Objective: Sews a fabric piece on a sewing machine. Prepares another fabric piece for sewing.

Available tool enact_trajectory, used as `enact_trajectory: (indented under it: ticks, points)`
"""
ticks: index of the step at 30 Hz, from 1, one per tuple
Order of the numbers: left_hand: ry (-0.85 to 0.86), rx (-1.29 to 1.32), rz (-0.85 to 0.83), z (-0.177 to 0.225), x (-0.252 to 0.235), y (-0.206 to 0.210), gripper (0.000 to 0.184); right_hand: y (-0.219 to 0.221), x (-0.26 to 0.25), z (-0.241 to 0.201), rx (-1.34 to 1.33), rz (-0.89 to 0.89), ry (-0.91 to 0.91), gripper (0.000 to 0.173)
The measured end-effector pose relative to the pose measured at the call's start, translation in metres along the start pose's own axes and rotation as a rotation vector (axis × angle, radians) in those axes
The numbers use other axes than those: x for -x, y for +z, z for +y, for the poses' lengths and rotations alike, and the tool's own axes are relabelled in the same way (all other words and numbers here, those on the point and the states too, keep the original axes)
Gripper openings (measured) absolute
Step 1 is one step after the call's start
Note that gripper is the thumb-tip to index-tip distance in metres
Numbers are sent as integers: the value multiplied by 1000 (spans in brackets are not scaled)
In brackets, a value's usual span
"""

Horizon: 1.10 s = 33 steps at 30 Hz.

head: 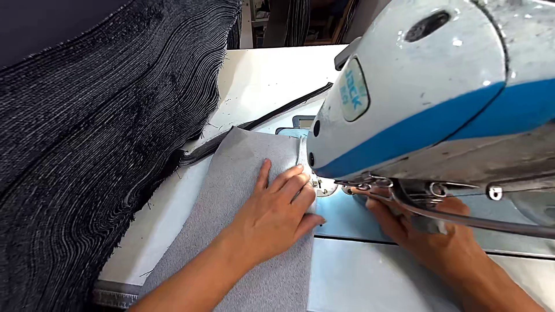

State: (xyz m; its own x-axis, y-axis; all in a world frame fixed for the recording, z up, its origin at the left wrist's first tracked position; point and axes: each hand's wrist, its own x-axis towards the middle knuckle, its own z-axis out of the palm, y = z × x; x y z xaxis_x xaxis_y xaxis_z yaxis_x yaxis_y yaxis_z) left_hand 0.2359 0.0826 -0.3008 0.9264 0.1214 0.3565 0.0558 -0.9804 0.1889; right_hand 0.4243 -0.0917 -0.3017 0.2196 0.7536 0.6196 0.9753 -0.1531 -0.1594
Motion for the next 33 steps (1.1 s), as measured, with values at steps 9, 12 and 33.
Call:
enact_trajectory:
  ticks: [9,12,33]
  points:
    - [-14,-10,31,1,-1,1,45,3,3,11,-111,-92,-15,35]
    - [-28,-2,24,1,-3,1,47,7,2,12,-119,-98,-30,37]
    - [3,508,-121,44,97,-102,28,-9,64,-115,-925,-33,336,23]
